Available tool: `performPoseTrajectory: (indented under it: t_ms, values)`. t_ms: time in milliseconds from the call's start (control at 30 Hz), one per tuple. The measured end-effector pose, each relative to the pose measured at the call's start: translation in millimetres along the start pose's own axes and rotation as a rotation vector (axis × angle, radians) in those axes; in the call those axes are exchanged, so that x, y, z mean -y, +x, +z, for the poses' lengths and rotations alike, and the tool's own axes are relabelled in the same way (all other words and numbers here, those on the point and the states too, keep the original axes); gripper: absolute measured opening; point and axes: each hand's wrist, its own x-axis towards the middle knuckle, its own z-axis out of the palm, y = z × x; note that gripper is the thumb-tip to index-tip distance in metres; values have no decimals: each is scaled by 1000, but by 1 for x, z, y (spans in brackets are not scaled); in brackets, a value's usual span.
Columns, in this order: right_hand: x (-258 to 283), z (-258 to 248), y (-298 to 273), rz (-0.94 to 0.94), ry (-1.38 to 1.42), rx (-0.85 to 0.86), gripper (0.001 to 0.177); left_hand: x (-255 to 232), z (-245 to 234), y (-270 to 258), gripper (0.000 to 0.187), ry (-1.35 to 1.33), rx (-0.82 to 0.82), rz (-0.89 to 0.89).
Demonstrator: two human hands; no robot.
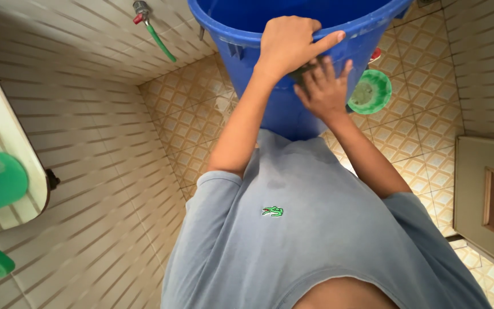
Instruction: Scrubbing the inside and outside of a large blue bucket with a sponge in a tiled washroom.
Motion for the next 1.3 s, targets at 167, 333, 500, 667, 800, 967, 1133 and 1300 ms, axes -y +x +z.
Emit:
performPoseTrajectory:
  t_ms: [167,333,500,667,800,967,1133,1300]
  values:
    - [-22,4,-13,340,151,162,80,-2,-4,-4,70,17,-39,26]
    - [-35,3,-8,531,314,33,83,0,-2,-10,69,-15,-65,63]
    - [-40,10,-10,725,500,37,82,-2,-7,-15,71,-7,-39,53]
    - [-41,0,17,825,755,-137,71,3,-11,-15,69,-22,-16,29]
    - [-34,6,20,861,780,-174,67,4,-12,-17,70,-3,-31,33]
    - [-15,20,5,714,576,-119,64,8,-14,-21,69,-29,-22,27]
    - [8,17,3,419,449,-153,65,13,-13,-23,70,-12,-24,24]
    - [21,21,-2,332,392,-76,71,11,-11,-25,69,-28,-46,27]
